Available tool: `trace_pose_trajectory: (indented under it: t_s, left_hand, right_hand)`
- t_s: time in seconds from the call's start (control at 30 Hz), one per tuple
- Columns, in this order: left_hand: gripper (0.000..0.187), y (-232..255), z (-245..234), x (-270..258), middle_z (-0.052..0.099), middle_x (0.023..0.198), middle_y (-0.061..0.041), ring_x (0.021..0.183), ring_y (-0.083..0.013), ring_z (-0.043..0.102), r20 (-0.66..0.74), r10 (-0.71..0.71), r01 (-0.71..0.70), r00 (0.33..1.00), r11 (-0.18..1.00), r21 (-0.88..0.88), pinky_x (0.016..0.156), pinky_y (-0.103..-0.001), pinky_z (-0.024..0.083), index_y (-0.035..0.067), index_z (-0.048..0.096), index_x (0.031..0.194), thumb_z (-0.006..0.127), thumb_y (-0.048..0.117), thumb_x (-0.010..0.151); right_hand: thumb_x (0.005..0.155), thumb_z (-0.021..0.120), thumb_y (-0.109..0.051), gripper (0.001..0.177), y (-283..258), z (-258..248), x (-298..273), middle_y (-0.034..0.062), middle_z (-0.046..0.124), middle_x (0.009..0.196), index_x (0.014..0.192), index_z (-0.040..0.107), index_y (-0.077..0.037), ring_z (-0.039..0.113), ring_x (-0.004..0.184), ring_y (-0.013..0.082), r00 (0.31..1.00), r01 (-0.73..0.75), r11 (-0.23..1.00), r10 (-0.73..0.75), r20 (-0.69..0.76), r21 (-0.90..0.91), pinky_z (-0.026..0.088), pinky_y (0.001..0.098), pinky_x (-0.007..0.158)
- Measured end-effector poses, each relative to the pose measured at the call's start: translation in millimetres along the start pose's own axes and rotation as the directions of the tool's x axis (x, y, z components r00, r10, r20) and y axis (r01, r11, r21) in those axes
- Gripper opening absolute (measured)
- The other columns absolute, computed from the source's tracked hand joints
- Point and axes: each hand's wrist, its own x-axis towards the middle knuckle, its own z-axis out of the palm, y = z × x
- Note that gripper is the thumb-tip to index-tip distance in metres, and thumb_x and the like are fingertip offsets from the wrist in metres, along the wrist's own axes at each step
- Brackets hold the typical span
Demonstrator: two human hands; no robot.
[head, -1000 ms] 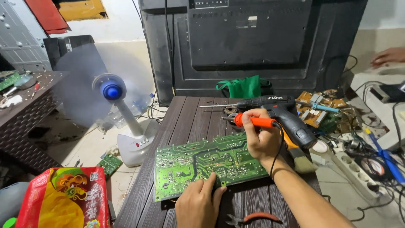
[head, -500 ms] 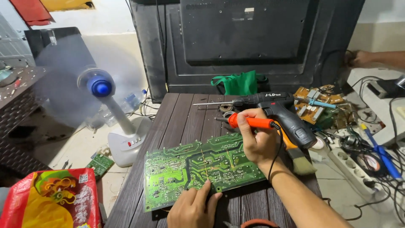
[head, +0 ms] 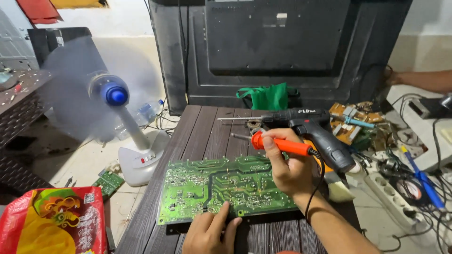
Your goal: The person uses a soldering iron to work on a green circuit board placed on a wooden table. They hold the board steady with one hand while applying the soldering iron with the other, moving across different sections of the board.
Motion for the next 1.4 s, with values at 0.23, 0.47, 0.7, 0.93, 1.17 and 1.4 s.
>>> trace_pose_trajectory:
  t_s: [0.23, 0.47, 0.7, 0.93, 1.17, 1.4]
  left_hand:
    - [0.025, 9.8, -7.4, 3.9, 0.061, 0.064, 0.006, 0.054, -0.014, 0.055, -0.1, -0.071, 0.066, 0.992, 0.996, -0.059, 0.05, -0.027, 0.047, 0.019, 0.079, 0.097, 0.086, 0.032, 0.077]
    - [0.017, 16.3, -14.8, 10.0, 0.058, 0.063, 0.008, 0.055, -0.0135, 0.054, -0.05, -0.065, 0.062, 0.997, 0.996, -0.065, 0.048, -0.027, 0.045, 0.021, 0.079, 0.093, 0.082, 0.033, 0.082]
    - [0.018, 12.1, -8.1, 2.1, 0.05, 0.062, 0.005, 0.053, -0.0159, 0.051, -0.032, -0.097, 0.096, 0.995, 0.995, -0.022, 0.043, -0.031, 0.042, 0.026, 0.08, 0.094, 0.082, 0.038, 0.081]
    - [0.019, 13.7, -10.3, 3.0, 0.05, 0.06, 0.004, 0.05, -0.0164, 0.049, -0.001, -0.126, 0.126, 0.992, 0.992, 0.002, 0.042, -0.031, 0.04, 0.025, 0.08, 0.094, 0.083, 0.039, 0.08]
    - [0.019, 13.2, -7.6, 2.9, 0.048, 0.059, 0.004, 0.049, -0.0162, 0.048, -0.019, -0.133, 0.134, 0.991, 0.991, 0.023, 0.038, -0.033, 0.037, 0.028, 0.08, 0.092, 0.082, 0.042, 0.081]
    - [0.017, 12.3, -7.8, -1.4, 0.055, 0.059, 0.006, 0.049, -0.0153, 0.051, 0.01, -0.187, 0.187, 0.982, 0.982, 0.017, 0.037, -0.033, 0.039, 0.031, 0.08, 0.089, 0.082, 0.045, 0.08]
  right_hand:
    - [0.098, 0.057, -0.038, 0.031, 17.1, 4.5, -2.9, 0.0016, 0.075, 0.091, 0.096, 0.073, -0.012, 0.07, 0.08, 0.0172, 1.0, 0.005, 0.999, -0.004, 0.02, -0.041, 0.054, 0.0293, 0.071]
    - [0.097, 0.055, -0.041, 0.034, 19.8, 6.2, -3.2, 0.0006, 0.072, 0.078, 0.095, 0.074, -0.013, 0.068, 0.069, 0.0154, 0.999, -0.045, 0.999, 0.045, 0.012, -0.03, 0.054, 0.029, 0.065]
    - [0.096, 0.057, -0.041, 0.033, 19.5, 5.8, -3.1, 0.0013, 0.068, 0.073, 0.094, 0.072, -0.012, 0.064, 0.062, 0.0132, 0.994, -0.111, 0.994, 0.111, -0.006, 0.008, 0.051, 0.0267, 0.062]
    - [0.097, 0.056, -0.041, 0.035, 21.1, 5.3, 0.6, 0.0019, 0.07, 0.073, 0.092, 0.072, -0.01, 0.064, 0.06, 0.0132, 0.997, -0.069, 0.997, 0.07, -0.016, 0.02, 0.051, 0.0257, 0.059]
    - [0.098, 0.058, -0.031, 0.029, 31.3, 7.1, 1.2, 0.0042, 0.06, 0.065, 0.087, 0.068, -0.006, 0.054, 0.051, 0.0106, 0.984, -0.142, 0.965, 0.161, -0.073, 0.219, 0.043, 0.0228, 0.051]
    - [0.091, 0.059, -0.028, 0.027, 33.2, 8.5, -6.4, 0.0016, 0.061, 0.067, 0.071, 0.063, -0.01, 0.054, 0.061, 0.0139, 0.978, -0.162, 0.926, 0.196, -0.067, 0.342, 0.043, 0.0278, 0.054]
